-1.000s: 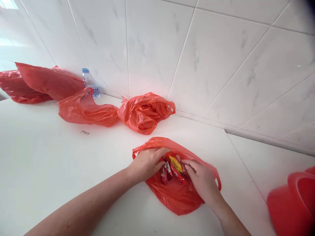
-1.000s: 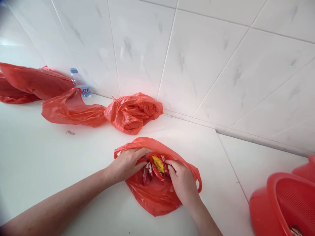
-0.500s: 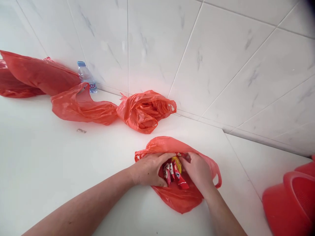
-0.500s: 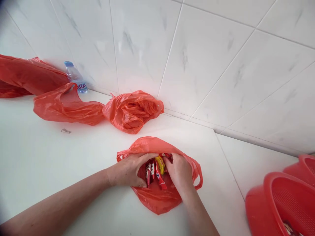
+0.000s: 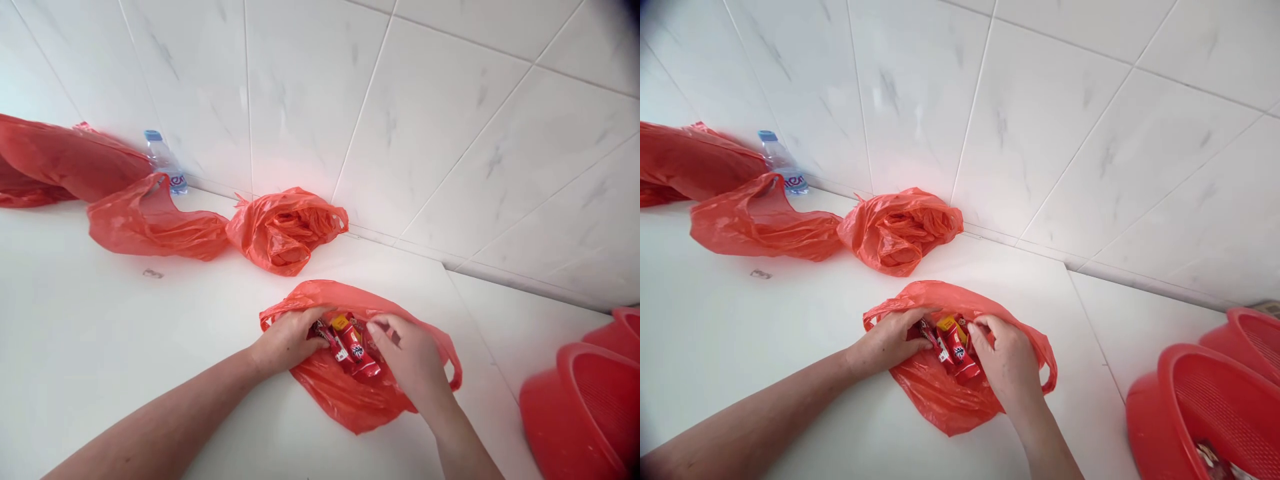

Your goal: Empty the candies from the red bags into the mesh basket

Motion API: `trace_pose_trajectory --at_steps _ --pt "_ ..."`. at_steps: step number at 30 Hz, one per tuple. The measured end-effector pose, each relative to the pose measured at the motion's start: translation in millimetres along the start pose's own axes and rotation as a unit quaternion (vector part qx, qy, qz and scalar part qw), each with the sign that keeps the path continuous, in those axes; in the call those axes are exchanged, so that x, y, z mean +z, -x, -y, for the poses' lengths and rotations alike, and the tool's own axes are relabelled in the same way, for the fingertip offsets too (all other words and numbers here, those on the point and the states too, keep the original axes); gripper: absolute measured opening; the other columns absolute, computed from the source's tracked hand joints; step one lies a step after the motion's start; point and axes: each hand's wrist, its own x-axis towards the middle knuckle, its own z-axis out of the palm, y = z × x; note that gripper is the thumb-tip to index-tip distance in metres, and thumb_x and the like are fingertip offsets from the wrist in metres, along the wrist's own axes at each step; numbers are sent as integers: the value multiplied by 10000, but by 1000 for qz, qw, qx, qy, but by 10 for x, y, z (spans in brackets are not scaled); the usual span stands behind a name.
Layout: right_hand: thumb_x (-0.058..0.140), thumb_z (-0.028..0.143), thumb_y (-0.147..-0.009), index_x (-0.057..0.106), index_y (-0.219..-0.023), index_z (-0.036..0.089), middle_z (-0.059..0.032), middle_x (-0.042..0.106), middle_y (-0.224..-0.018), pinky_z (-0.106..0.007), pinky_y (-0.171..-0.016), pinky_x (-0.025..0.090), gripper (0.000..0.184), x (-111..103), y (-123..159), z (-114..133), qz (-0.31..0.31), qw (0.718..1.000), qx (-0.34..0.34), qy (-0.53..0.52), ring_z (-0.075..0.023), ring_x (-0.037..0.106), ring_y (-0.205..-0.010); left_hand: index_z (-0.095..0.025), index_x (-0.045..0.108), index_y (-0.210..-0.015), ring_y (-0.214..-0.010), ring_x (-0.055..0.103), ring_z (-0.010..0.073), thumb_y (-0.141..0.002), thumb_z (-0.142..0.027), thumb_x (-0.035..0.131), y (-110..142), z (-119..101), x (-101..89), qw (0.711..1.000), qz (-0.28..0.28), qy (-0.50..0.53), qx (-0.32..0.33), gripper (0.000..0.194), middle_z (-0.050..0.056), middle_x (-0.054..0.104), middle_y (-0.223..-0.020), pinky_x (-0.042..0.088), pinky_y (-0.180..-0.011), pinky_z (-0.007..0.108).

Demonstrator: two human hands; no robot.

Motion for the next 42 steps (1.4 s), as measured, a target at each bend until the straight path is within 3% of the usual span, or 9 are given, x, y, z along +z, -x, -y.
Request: trace_pose_trajectory --at_steps 5,8,12,19,26,29,32,35,42 --pt "649 401 -712 638 -767 271 10 690 -780 -266 -481 438 142 -1 239 -44 38 998 2 57 -173 609 -595 -266 559 -1163 -959 628 193 -770 -103 558 -5 6 0 1000 -11 -4 24 425 6 674 -1071 499 -818 302" --pt "589 332 -751 594 -714 256 26 662 -722 -256 -488 423 85 51 355 -102 69 996 25 46 -153 578 -560 -262 540 -1178 -1023 607 204 -773 -67 500 -7 25 6 998 -35 -24 40 452 16 660 -1115 482 -870 330" --pt "498 322 -812 532 -689 232 21 602 -623 -232 -450 395 156 74 438 -205 34 995 54 -72 -131 521 -500 -237 552 -1120 -965 616 195 -750 -28 444 -5 57 6 996 -74 -43 37 438 25 668 -1043 489 -825 324" --pt "519 396 -820 534 -762 217 -15 653 -729 -234 -502 439 189 109 501 -348 15 973 103 -208 -162 590 -625 -224 547 -858 -820 618 178 -805 -126 471 17 62 16 983 -168 -76 -16 134 4 664 -875 492 -712 293" --pt "529 482 -821 517 -871 216 13 631 -671 -223 -458 392 271 131 485 -345 0 941 150 -303 -116 495 -492 -231 568 -939 -833 635 183 -820 -214 528 24 36 65 988 -146 -45 -39 127 8 680 -911 504 -713 296" --pt "524 492 -823 530 -1006 226 -4 667 -757 -247 -489 434 323 146 503 -334 26 946 142 -292 -126 526 -519 -225 578 -995 -826 642 194 -821 -251 559 12 26 76 990 -127 -51 -45 177 18 686 -902 504 -709 307" --pt "523 449 -826 516 -1164 255 -47 672 -1043 -320 -694 514 390 172 499 -377 20 968 110 -224 -187 631 -799 -216 596 -967 -818 642 216 -837 -282 551 14 22 60 986 -123 -107 -38 153 34 692 -879 496 -699 333" --pt "509 426 -829 526 -1192 267 -54 636 -1168 -389 -844 497 397 173 461 -459 -8 988 92 -127 -232 613 -992 -229 599 -1013 -880 645 226 -861 -268 518 31 8 24 983 -111 -144 -1 176 36 700 -956 500 -735 343" --pt "442 455 -872 515 -1190 257 -65 626 -1155 -353 -716 537 382 89 511 -424 -15 999 -29 -43 -205 647 -843 -219 588 -1139 -1103 583 233 -854 -199 525 54 -74 31 970 -56 -184 152 292 77 620 -1225 475 -934 389"
